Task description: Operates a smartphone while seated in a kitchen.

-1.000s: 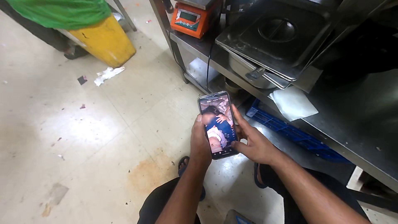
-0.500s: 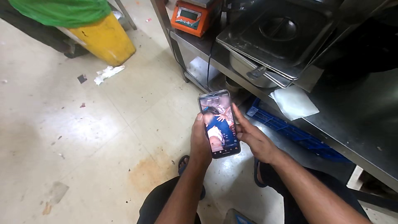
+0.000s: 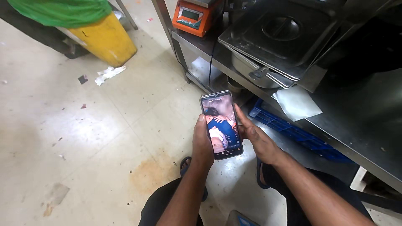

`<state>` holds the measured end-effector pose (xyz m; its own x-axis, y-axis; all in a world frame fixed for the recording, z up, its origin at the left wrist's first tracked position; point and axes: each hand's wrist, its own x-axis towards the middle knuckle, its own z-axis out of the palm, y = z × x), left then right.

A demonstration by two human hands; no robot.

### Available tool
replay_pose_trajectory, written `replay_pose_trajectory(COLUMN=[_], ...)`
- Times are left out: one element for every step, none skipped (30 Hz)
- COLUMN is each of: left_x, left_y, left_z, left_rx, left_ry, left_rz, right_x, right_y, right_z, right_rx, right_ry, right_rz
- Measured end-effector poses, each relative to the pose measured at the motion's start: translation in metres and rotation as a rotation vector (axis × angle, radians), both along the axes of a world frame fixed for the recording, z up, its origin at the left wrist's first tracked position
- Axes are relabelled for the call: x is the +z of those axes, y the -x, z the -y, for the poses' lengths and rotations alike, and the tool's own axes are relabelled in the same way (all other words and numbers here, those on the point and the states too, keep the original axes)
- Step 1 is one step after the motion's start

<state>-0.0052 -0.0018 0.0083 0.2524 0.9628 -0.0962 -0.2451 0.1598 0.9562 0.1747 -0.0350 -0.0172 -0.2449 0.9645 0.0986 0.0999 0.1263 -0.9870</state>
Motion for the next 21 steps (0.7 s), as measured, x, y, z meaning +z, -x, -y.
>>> replay_pose_trajectory(left_x=[0.0000, -0.0004, -0.0007, -0.0010, -0.0013, -0.0013, -0.0014, -0.0015, -0.0017, -0.0019, -0.0023, -0.0026, -0.0027, -0.0027, -0.0025, -0.0023, -0.0021, -0.0019, -0.0016, -0.0014, -0.0015], left_y=[0.0001, 0.0003, 0.0004, 0.0004, 0.0004, 0.0004, 0.0000, -0.0002, -0.0004, -0.0003, -0.0003, -0.0002, -0.0003, -0.0005, -0.0007, -0.0008, -0.0010, -0.0011, -0.0012, -0.0013, -0.0012], left_z=[-0.0001, -0.0001, -0.0001, 0.0000, 0.0002, 0.0004, 0.0002, -0.0001, -0.0003, -0.0006, -0.0008, -0.0009, -0.0010, -0.0011, -0.0012, -0.0013, -0.0012, -0.0010, -0.0008, -0.0006, -0.0005], left_rx=[-0.001, -0.003, -0.002, 0.000, 0.002, 0.004, 0.008, 0.007, 0.005, -0.001, -0.004, -0.008, -0.010, -0.010, -0.010, -0.010, -0.007, -0.005, -0.004, -0.004, -0.005], left_ry=[-0.001, -0.002, -0.002, -0.002, -0.001, 0.002, 0.004, 0.005, 0.005, 0.002, -0.003, -0.007, -0.011, -0.011, -0.010, -0.007, -0.004, -0.002, 0.000, 0.002, 0.002], left_rz=[-0.008, -0.010, -0.012, -0.014, -0.016, -0.012, -0.005, 0.000, 0.005, 0.009, 0.011, 0.015, 0.016, 0.018, 0.021, 0.019, 0.014, 0.009, 0.008, 0.009, 0.010], right_x=[-0.0004, -0.0004, -0.0001, 0.0003, 0.0007, 0.0003, -0.0004, -0.0012, -0.0015, -0.0013, -0.0012, -0.0012, -0.0010, -0.0010, -0.0010, -0.0007, -0.0004, -0.0002, -0.0001, -0.0001, 0.0001], right_y=[0.0001, 0.0002, 0.0003, 0.0004, 0.0004, 0.0006, 0.0007, 0.0006, 0.0007, 0.0010, 0.0012, 0.0013, 0.0013, 0.0012, 0.0011, 0.0010, 0.0010, 0.0010, 0.0011, 0.0012, 0.0014], right_z=[0.0000, 0.0000, 0.0001, 0.0001, 0.0003, 0.0004, 0.0002, 0.0000, 0.0001, 0.0003, 0.0004, 0.0004, 0.0005, 0.0005, 0.0004, 0.0004, 0.0004, 0.0005, 0.0004, 0.0003, 0.0002], right_rx=[0.000, -0.001, -0.003, -0.004, -0.005, -0.008, -0.009, -0.010, -0.011, -0.017, -0.021, -0.023, -0.025, -0.026, -0.028, -0.030, -0.031, -0.032, -0.034, -0.036, -0.039], right_ry=[-0.002, -0.002, 0.000, 0.002, 0.005, 0.004, 0.001, 0.002, 0.004, 0.006, 0.005, 0.003, 0.002, 0.002, 0.004, 0.004, 0.004, 0.004, 0.005, 0.005, 0.007], right_rz=[0.001, 0.002, 0.002, 0.003, 0.008, 0.014, 0.014, 0.013, 0.014, 0.017, 0.022, 0.025, 0.028, 0.033, 0.037, 0.044, 0.051, 0.058, 0.062, 0.062, 0.061])
